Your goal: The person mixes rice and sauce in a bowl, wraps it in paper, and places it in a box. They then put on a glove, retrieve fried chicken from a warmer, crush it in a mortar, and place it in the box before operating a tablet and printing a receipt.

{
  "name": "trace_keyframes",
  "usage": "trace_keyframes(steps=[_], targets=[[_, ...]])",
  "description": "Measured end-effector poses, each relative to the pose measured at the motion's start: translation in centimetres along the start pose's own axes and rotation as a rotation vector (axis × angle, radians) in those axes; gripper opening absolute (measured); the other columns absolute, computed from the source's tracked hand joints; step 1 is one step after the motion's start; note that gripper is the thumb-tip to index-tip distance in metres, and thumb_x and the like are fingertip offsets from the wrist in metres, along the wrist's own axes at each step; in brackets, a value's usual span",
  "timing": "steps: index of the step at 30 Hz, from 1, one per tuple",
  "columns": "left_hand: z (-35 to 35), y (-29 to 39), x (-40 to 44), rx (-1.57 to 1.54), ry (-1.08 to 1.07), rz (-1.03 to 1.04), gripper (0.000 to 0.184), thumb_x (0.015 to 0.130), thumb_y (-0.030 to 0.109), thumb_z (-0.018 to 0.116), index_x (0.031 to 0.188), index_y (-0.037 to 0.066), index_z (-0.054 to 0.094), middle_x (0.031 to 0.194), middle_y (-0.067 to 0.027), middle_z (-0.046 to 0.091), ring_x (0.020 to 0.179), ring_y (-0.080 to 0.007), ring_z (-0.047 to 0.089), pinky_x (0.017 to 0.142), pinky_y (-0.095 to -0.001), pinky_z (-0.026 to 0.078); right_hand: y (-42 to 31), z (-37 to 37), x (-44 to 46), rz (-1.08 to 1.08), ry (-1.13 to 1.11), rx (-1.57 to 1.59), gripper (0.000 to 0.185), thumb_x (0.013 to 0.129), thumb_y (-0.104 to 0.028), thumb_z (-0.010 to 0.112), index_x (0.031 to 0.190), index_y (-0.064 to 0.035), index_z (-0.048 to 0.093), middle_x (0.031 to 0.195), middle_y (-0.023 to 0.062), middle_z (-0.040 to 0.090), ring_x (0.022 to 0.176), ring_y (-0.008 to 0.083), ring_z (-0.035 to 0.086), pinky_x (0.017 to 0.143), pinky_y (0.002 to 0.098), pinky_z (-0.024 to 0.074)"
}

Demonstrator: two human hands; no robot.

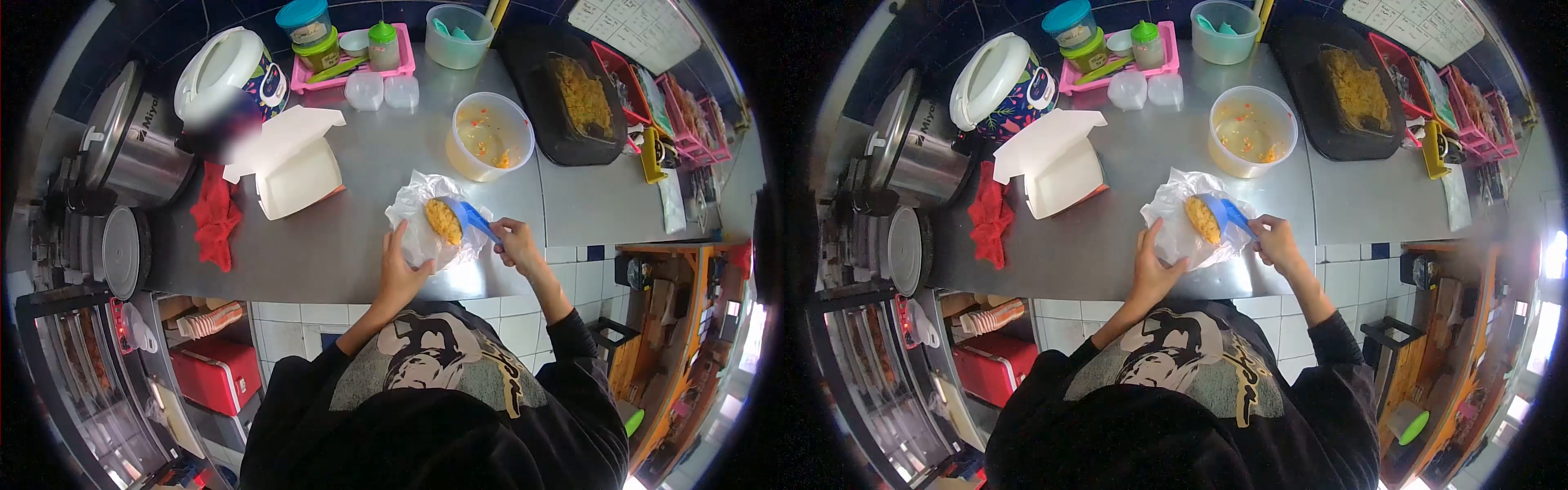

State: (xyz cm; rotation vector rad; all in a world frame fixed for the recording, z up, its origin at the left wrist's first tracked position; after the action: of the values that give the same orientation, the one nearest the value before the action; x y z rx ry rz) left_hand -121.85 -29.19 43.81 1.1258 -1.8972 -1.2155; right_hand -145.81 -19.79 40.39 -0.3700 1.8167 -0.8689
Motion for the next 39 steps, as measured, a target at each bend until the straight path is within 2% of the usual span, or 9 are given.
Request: trace_keyframes(steps=[4,6,8,10,20,26,32,35,39], targets=[[0.8,0.0,-0.6,-0.074,0.013,-0.021,0.086,0.065,0.010,0.077,0.138,0.001,0.032,0.119,-0.0205,0.043,0.110,-0.0362,0.047,0.093,-0.0417,0.041,-3.0,2.2,-4.4,-0.588,0.287,-0.495,0.021,0.091,-0.018,0.056,0.104,-0.0036,0.064,0.050,0.0138,0.055,0.039,0.0232,0.054,0.041,0.0375,0.0405],[1.0,-0.6,-1.1,-0.057,0.027,0.005,0.087,0.065,0.009,0.077,0.139,0.001,0.031,0.119,-0.0209,0.042,0.110,-0.0365,0.046,0.094,-0.0423,0.041,-2.0,4.5,-6.7,-0.627,0.338,-0.539,0.026,0.091,-0.013,0.058,0.116,-0.0060,0.060,0.054,0.0182,0.053,0.037,0.0248,0.047,0.043,0.0398,0.0376],[1.2,-1.5,-1.5,-0.025,0.023,0.014,0.087,0.066,0.008,0.077,0.139,0.000,0.030,0.119,-0.0214,0.041,0.110,-0.0368,0.046,0.094,-0.0432,0.041,-0.1,6.6,-8.1,-0.797,0.354,-0.661,0.047,0.090,-0.010,0.057,0.136,-0.0143,0.047,0.066,0.0184,0.057,0.057,0.0329,0.060,0.048,0.0426,0.0448],[1.1,-2.5,-2.1,0.021,0.040,0.021,0.088,0.065,0.008,0.079,0.139,0.002,0.031,0.118,-0.0183,0.043,0.108,-0.0323,0.049,0.088,-0.0400,0.044,2.8,8.3,-7.7,-0.727,0.249,-0.886,0.054,0.092,-0.015,0.054,0.143,-0.0199,0.037,0.076,0.0162,0.056,0.060,0.0346,0.060,0.052,0.0450,0.0492],[1.2,-5.3,-3.5,-0.061,-0.016,-0.090,0.090,0.069,0.007,0.080,0.142,0.003,0.027,0.122,-0.0160,0.038,0.100,-0.0223,0.053,0.070,-0.0283,0.052,6.0,9.3,-6.1,-0.858,0.289,-0.889,0.062,0.086,-0.012,0.062,0.142,-0.0220,0.040,0.079,0.0125,0.055,0.056,0.0300,0.060,0.048,0.0412,0.0507],[-0.1,-3.5,-2.8,-0.073,-0.274,-0.150,0.099,0.063,0.008,0.083,0.144,0.012,0.027,0.132,-0.0191,0.034,0.103,-0.0295,0.047,0.078,-0.0367,0.051,4.9,8.7,-6.0,-0.938,0.262,-0.908,0.059,0.086,-0.014,0.063,0.141,-0.0208,0.042,0.074,0.0115,0.055,0.049,0.0294,0.057,0.044,0.0409,0.0492],[-1.7,-2.2,-0.8,0.514,-0.157,0.503,0.057,0.062,-0.002,0.072,0.115,0.017,0.061,0.132,-0.0118,0.040,0.102,-0.0333,0.052,0.095,-0.0459,0.042,3.5,7.3,-6.0,-1.038,0.172,-0.863,0.057,0.086,-0.014,0.063,0.140,-0.0182,0.044,0.064,0.0096,0.051,0.047,0.0284,0.053,0.043,0.0413,0.0458],[-1.6,-1.1,-0.6,0.518,-0.156,0.685,0.039,0.061,-0.004,0.067,0.094,0.015,0.067,0.121,-0.0062,0.052,0.107,-0.0315,0.051,0.100,-0.0453,0.037,1.7,6.1,-7.9,-1.115,0.168,-0.844,0.056,0.085,-0.010,0.065,0.138,-0.0143,0.046,0.062,0.0095,0.049,0.046,0.0274,0.051,0.044,0.0408,0.0449],[-1.1,-0.4,-0.3,0.389,-0.250,0.828,0.025,0.070,0.001,0.067,0.092,0.013,0.066,0.104,0.0003,0.061,0.108,-0.0217,0.053,0.099,-0.0421,0.039,-2.5,2.3,-10.6,-1.231,0.310,-0.757,0.057,0.082,-0.004,0.066,0.136,-0.0101,0.049,0.065,0.0116,0.054,0.047,0.0263,0.051,0.045,0.0381,0.0456]])
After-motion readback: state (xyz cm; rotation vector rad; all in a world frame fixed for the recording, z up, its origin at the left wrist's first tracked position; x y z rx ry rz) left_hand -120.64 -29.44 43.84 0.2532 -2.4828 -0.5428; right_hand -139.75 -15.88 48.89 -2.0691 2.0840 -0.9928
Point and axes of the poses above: each hand's wrist, its own x-axis towards the middle knuckle, its own z-axis out of the palm, y = z × x, the point moved 9 cm from there along x, towards the middle knuckle
